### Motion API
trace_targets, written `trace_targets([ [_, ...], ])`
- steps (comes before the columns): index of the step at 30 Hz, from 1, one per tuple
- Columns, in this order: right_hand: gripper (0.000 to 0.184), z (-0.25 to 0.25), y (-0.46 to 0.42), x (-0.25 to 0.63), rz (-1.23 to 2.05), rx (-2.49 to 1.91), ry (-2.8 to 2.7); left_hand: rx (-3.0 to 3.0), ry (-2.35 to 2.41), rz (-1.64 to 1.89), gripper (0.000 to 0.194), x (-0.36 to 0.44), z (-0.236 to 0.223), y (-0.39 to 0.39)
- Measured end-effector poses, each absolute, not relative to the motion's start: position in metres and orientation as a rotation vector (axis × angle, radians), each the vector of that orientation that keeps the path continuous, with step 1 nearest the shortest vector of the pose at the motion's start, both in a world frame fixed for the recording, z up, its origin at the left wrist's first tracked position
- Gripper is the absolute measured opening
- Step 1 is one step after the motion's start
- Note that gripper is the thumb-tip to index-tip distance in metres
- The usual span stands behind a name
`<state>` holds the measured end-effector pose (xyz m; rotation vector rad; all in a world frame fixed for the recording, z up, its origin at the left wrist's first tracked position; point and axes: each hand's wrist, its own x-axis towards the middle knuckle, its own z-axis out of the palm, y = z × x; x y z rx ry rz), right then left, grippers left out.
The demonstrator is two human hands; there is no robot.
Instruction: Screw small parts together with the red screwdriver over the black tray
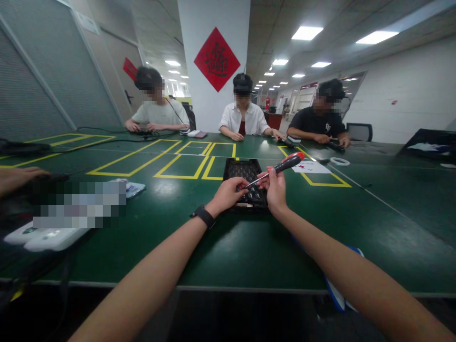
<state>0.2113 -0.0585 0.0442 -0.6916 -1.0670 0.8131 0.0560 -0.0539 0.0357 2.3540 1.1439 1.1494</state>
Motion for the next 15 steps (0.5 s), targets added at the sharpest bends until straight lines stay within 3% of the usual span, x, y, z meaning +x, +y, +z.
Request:
trace_targets([
  [15,0.032,0.0443,-0.0609,0.2125,0.713,-0.693,-1.040,2.464,1.204,1.096,0.023,0.0573,0.0376,-0.0567],
])
